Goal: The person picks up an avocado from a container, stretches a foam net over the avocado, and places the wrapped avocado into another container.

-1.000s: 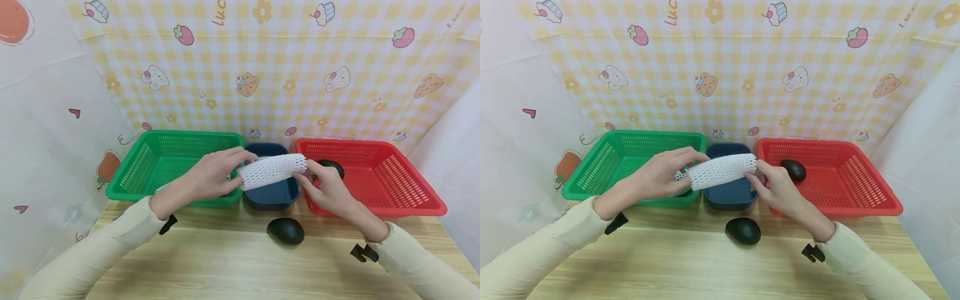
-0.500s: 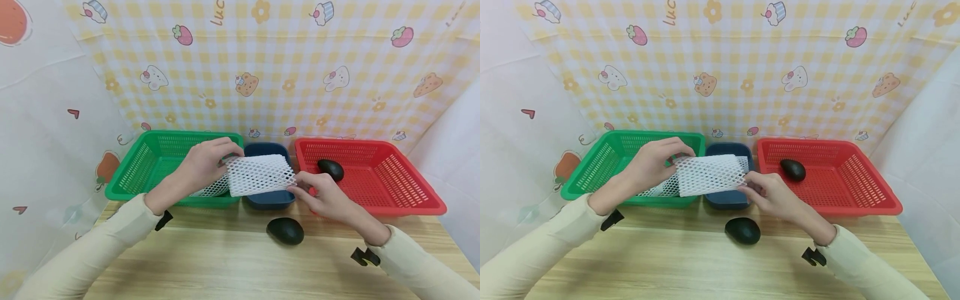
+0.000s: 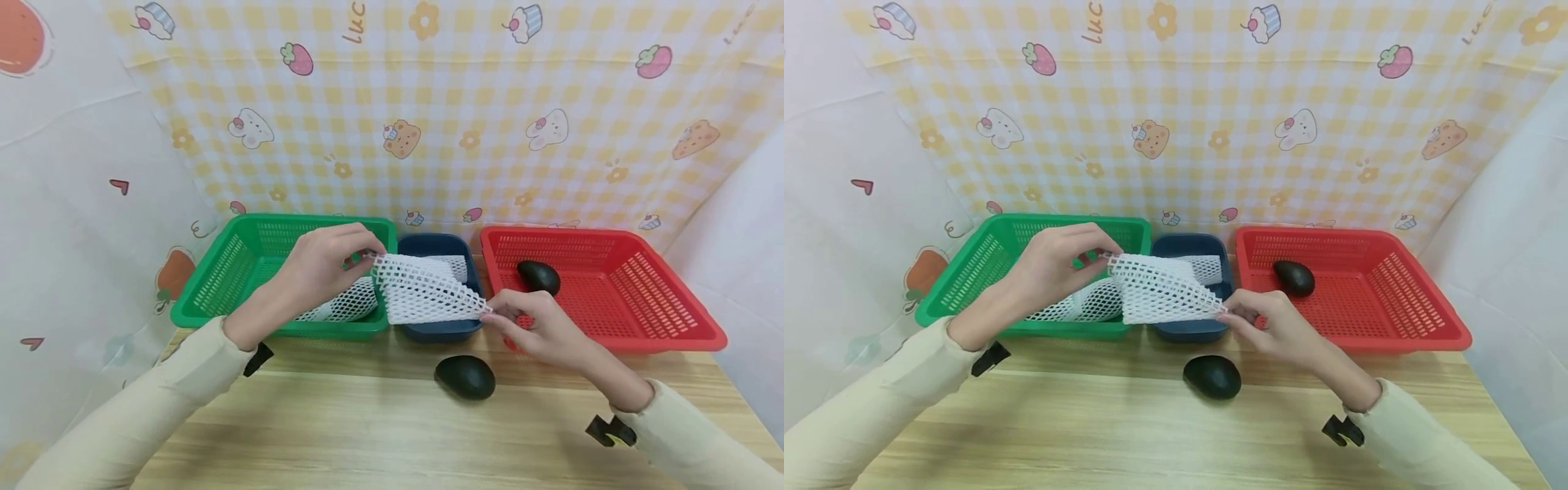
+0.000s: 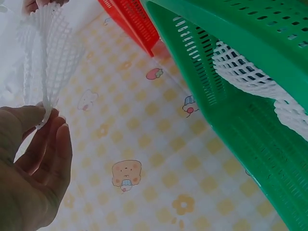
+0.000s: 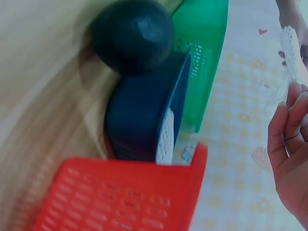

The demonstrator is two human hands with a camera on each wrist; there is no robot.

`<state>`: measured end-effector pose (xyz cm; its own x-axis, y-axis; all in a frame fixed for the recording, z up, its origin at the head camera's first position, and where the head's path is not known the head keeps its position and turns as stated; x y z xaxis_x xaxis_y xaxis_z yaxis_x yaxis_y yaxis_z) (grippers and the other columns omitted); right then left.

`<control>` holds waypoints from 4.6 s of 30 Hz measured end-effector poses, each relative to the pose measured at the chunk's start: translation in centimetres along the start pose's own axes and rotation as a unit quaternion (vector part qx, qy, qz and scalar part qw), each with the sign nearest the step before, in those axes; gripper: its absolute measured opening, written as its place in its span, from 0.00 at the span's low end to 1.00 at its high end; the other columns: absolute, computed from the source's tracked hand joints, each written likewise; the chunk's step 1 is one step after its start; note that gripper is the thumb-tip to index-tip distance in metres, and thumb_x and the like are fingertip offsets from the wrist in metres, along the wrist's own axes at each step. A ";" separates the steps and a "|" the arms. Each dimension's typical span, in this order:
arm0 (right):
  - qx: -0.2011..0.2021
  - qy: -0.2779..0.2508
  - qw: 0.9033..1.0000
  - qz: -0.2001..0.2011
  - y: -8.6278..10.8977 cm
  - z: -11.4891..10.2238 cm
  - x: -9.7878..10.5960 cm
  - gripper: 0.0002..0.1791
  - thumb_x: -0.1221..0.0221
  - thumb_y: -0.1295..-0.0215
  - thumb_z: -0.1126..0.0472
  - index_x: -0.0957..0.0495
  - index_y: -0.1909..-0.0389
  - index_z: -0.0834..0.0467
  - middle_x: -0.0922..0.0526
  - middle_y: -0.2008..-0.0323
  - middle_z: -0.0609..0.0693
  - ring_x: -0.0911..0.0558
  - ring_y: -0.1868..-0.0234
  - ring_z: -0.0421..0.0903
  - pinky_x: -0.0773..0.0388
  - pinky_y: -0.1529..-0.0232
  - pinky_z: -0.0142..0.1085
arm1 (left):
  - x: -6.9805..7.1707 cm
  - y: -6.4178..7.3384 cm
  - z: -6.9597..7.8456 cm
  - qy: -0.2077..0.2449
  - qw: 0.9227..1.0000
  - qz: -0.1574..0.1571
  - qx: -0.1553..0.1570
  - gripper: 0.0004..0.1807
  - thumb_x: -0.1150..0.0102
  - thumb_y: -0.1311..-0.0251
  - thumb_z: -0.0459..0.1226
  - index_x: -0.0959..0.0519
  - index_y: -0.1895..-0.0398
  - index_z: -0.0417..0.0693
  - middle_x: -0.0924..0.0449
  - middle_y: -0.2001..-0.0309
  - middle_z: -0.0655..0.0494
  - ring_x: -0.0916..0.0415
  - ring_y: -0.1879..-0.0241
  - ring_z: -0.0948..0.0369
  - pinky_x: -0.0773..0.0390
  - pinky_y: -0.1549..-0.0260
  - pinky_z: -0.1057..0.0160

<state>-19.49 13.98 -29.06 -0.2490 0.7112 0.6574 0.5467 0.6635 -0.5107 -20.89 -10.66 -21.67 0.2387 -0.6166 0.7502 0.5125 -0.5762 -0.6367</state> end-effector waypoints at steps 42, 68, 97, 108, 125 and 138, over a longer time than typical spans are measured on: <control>-0.158 0.035 0.950 -0.269 4.0 3.1 -7.0 0.32 0.32 0.37 0.40 0.23 0.38 0.54 0.23 0.46 0.43 0.23 0.50 0.44 0.20 0.51 0.43 | -0.8 0.9 -0.1 -0.016 1.000 0.002 -0.004 0.10 0.29 0.48 0.26 0.15 0.66 0.48 0.18 0.66 0.58 0.24 0.71 0.63 0.26 0.77 0.63; -0.180 0.055 0.937 -0.294 4.5 4.8 -9.1 0.36 0.28 0.41 0.44 0.29 0.35 0.51 0.22 0.45 0.44 0.23 0.49 0.44 0.21 0.53 0.39 | -2.1 1.3 -0.3 -0.021 1.000 -0.019 -0.002 0.10 0.27 0.48 0.27 0.15 0.66 0.48 0.17 0.64 0.58 0.22 0.70 0.61 0.22 0.75 0.63; -0.160 0.077 0.941 -0.289 3.9 4.1 -8.6 0.39 0.27 0.41 0.47 0.31 0.30 0.45 0.24 0.39 0.41 0.25 0.44 0.43 0.21 0.50 0.40 | -2.4 1.4 -0.2 -0.014 1.000 -0.017 -0.002 0.11 0.29 0.48 0.25 0.16 0.65 0.48 0.17 0.63 0.57 0.21 0.68 0.60 0.21 0.74 0.62; -0.130 0.070 0.953 -0.264 2.6 2.5 -6.5 0.39 0.26 0.41 0.53 0.31 0.29 0.47 0.24 0.42 0.42 0.24 0.48 0.41 0.20 0.54 0.37 | -2.4 1.5 -0.2 -0.014 1.000 -0.013 -0.005 0.11 0.29 0.48 0.25 0.15 0.65 0.48 0.16 0.62 0.57 0.20 0.67 0.60 0.21 0.75 0.61; -0.148 0.137 0.959 -0.201 1.0 2.1 -2.6 0.41 0.27 0.41 0.47 0.34 0.27 0.37 0.27 0.39 0.37 0.28 0.44 0.39 0.20 0.52 0.42 | -2.1 1.8 -0.1 0.000 1.000 -0.005 -0.005 0.12 0.32 0.46 0.23 0.16 0.63 0.47 0.16 0.61 0.56 0.22 0.70 0.60 0.27 0.79 0.63; -0.124 0.136 0.968 -0.173 -0.2 1.9 -0.8 0.44 0.24 0.45 0.48 0.33 0.28 0.41 0.28 0.36 0.38 0.27 0.41 0.40 0.20 0.51 0.44 | -1.6 2.1 -0.3 0.009 1.000 0.003 0.002 0.12 0.34 0.46 0.23 0.16 0.63 0.47 0.16 0.61 0.56 0.24 0.70 0.61 0.28 0.79 0.64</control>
<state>-20.92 13.72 -30.57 -0.2492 0.3467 0.9043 0.6514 0.7510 -0.1085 -20.48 -11.03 -24.26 0.2271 -0.6298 0.7428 0.5137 -0.5705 -0.6408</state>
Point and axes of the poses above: each hand's wrist, its own y-axis away from the middle knuckle, its own x-axis out of the back of the hand, z = x × y, the point moved 9 cm from there along -y, towards the middle knuckle
